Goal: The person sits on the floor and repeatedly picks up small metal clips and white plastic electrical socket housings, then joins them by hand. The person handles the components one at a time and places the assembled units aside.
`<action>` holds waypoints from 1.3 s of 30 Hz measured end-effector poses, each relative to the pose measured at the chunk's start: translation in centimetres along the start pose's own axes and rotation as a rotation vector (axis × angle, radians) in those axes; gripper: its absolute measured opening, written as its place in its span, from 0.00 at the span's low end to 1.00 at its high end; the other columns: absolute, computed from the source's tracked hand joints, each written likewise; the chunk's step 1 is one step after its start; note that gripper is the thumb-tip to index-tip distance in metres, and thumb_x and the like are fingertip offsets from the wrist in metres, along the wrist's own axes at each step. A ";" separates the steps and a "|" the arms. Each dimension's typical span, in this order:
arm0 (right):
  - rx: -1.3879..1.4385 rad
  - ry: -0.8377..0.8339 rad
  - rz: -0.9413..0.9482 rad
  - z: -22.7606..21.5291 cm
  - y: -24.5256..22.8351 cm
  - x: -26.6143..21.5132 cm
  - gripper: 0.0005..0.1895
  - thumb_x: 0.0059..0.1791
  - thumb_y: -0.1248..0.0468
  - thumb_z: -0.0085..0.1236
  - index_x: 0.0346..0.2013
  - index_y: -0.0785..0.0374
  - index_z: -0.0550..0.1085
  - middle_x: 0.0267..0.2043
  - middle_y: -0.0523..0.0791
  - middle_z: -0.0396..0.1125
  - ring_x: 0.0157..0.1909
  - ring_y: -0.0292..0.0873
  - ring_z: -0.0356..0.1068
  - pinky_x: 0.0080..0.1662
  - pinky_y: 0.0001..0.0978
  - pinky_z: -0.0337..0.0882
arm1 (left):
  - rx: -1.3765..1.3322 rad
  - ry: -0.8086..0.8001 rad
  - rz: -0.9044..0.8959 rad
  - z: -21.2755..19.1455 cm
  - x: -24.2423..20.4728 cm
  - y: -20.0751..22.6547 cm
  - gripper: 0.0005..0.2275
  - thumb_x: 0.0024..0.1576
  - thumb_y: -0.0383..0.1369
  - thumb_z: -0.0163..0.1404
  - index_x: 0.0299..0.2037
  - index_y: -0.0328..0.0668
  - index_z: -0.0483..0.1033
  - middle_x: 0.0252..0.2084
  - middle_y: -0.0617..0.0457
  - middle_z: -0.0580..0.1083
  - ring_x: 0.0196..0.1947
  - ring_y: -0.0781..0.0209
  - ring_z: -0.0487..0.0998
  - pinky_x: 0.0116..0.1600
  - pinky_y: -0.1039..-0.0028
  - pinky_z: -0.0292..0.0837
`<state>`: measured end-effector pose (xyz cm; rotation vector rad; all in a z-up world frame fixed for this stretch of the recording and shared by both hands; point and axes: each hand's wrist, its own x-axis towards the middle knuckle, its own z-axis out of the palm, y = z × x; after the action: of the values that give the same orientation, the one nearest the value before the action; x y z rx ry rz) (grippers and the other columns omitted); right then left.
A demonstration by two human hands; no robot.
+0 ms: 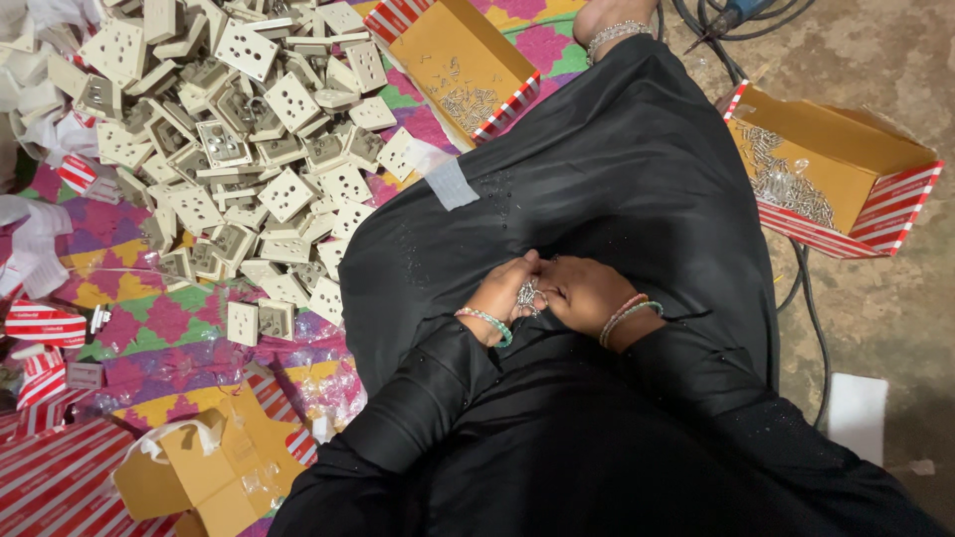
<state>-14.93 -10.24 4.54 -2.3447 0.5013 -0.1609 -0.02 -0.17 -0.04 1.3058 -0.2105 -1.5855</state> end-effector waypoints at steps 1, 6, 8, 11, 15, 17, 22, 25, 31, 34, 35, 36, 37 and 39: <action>-0.008 -0.033 0.031 -0.1 -0.1 0.1 0.06 0.45 0.62 0.51 0.31 0.60 0.74 0.34 0.47 0.72 0.39 0.51 0.72 0.42 0.46 0.71 | 0.008 0.011 -0.010 0.0 0.1 0.1 0.20 0.64 0.48 0.46 0.47 0.35 0.75 0.29 0.55 0.75 0.24 0.69 0.76 0.25 0.82 0.67; 0.037 -0.028 0.148 -0.2 -0.2 0.2 0.10 0.49 0.60 0.51 0.37 0.60 0.77 0.36 0.48 0.72 0.40 0.52 0.71 0.43 0.46 0.70 | 0.006 0.000 -0.034 0.0 0.0 -0.1 0.17 0.64 0.47 0.46 0.43 0.39 0.75 0.30 0.57 0.76 0.25 0.70 0.76 0.26 0.82 0.68; 0.107 -0.029 0.280 -0.2 0.2 0.1 0.13 0.48 0.55 0.55 0.37 0.60 0.77 0.36 0.48 0.72 0.39 0.50 0.72 0.42 0.44 0.71 | 0.009 -0.002 -0.012 -0.2 0.1 -0.2 0.16 0.65 0.45 0.48 0.42 0.37 0.74 0.30 0.57 0.75 0.25 0.70 0.76 0.27 0.82 0.68; 0.103 -0.030 0.217 0.6 1.4 -0.2 0.14 0.46 0.55 0.54 0.40 0.58 0.78 0.37 0.47 0.72 0.40 0.50 0.73 0.43 0.43 0.72 | -0.022 -0.016 -0.012 -0.5 0.6 -0.7 0.15 0.65 0.44 0.48 0.43 0.38 0.74 0.30 0.57 0.75 0.25 0.70 0.76 0.28 0.82 0.69; 0.026 0.009 -0.069 2.0 3.1 0.0 0.11 0.49 0.56 0.52 0.36 0.57 0.79 0.42 0.45 0.74 0.44 0.49 0.73 0.46 0.43 0.72 | 0.059 0.023 -0.019 -0.8 1.5 -1.4 0.16 0.63 0.46 0.48 0.43 0.41 0.74 0.28 0.54 0.76 0.23 0.68 0.76 0.25 0.81 0.68; -0.012 -0.023 -0.070 2.3 3.1 0.2 0.11 0.50 0.56 0.52 0.35 0.57 0.79 0.41 0.45 0.74 0.45 0.50 0.73 0.47 0.44 0.72 | 0.096 0.043 -0.028 -0.8 1.6 -1.9 0.16 0.62 0.48 0.47 0.43 0.44 0.74 0.27 0.54 0.75 0.21 0.67 0.76 0.24 0.80 0.67; -0.041 -0.155 0.179 1.5 1.6 0.0 0.11 0.46 0.56 0.54 0.35 0.59 0.76 0.40 0.48 0.72 0.45 0.54 0.72 0.47 0.47 0.71 | 0.146 -0.047 -0.035 -1.5 2.5 -2.7 0.18 0.64 0.49 0.46 0.37 0.41 0.74 0.27 0.53 0.76 0.22 0.67 0.76 0.24 0.81 0.67; 0.039 -0.136 0.193 0.6 0.7 -0.1 0.10 0.44 0.57 0.56 0.33 0.60 0.75 0.39 0.48 0.72 0.44 0.53 0.72 0.46 0.46 0.71 | 0.148 -0.028 -0.027 -1.8 3.0 -2.9 0.17 0.64 0.48 0.47 0.36 0.42 0.74 0.27 0.53 0.75 0.21 0.67 0.76 0.24 0.80 0.66; 0.273 -0.003 0.297 0.3 0.8 0.3 0.10 0.46 0.58 0.59 0.32 0.62 0.76 0.33 0.46 0.74 0.38 0.44 0.75 0.42 0.37 0.73 | 0.032 -0.066 0.027 -2.0 2.4 -2.7 0.10 0.61 0.38 0.50 0.39 0.39 0.76 0.29 0.53 0.76 0.24 0.66 0.77 0.29 0.78 0.71; 0.499 0.027 0.350 0.6 1.0 0.4 0.10 0.48 0.59 0.58 0.34 0.64 0.75 0.32 0.45 0.76 0.36 0.37 0.77 0.41 0.31 0.74 | -0.025 -0.070 0.058 -1.8 1.9 -2.3 0.06 0.59 0.32 0.52 0.40 0.36 0.77 0.29 0.51 0.77 0.25 0.65 0.77 0.31 0.77 0.74; 0.486 0.024 0.357 0.6 1.1 0.5 0.10 0.48 0.59 0.59 0.34 0.64 0.75 0.32 0.45 0.76 0.36 0.37 0.77 0.41 0.30 0.74 | -0.039 -0.069 0.071 -1.8 1.9 -2.2 0.06 0.59 0.30 0.53 0.40 0.35 0.76 0.29 0.50 0.77 0.25 0.65 0.77 0.31 0.77 0.73; 0.473 0.020 0.365 0.6 1.1 0.5 0.10 0.49 0.59 0.59 0.34 0.65 0.75 0.32 0.46 0.76 0.35 0.36 0.76 0.41 0.30 0.73 | -0.032 -0.059 0.066 -1.7 1.8 -2.1 0.05 0.59 0.30 0.53 0.40 0.35 0.76 0.29 0.51 0.77 0.25 0.65 0.76 0.31 0.77 0.73; 0.476 0.029 0.364 0.6 1.2 0.6 0.11 0.48 0.59 0.60 0.35 0.65 0.76 0.32 0.45 0.76 0.35 0.36 0.76 0.41 0.30 0.74 | -0.025 -0.049 0.062 -1.7 1.9 -2.0 0.05 0.60 0.30 0.53 0.40 0.35 0.76 0.29 0.51 0.77 0.25 0.66 0.76 0.31 0.78 0.73; 0.485 0.043 0.363 0.7 1.2 0.5 0.11 0.48 0.59 0.61 0.36 0.65 0.76 0.33 0.45 0.77 0.35 0.36 0.77 0.41 0.30 0.74 | -0.013 -0.039 0.069 -1.7 1.8 -2.2 0.05 0.60 0.29 0.54 0.39 0.35 0.76 0.30 0.52 0.77 0.25 0.66 0.76 0.32 0.78 0.73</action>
<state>-14.63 -10.76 3.19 -1.7520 0.8012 -0.1423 0.27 0.19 -3.34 1.2457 -0.2660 -1.5517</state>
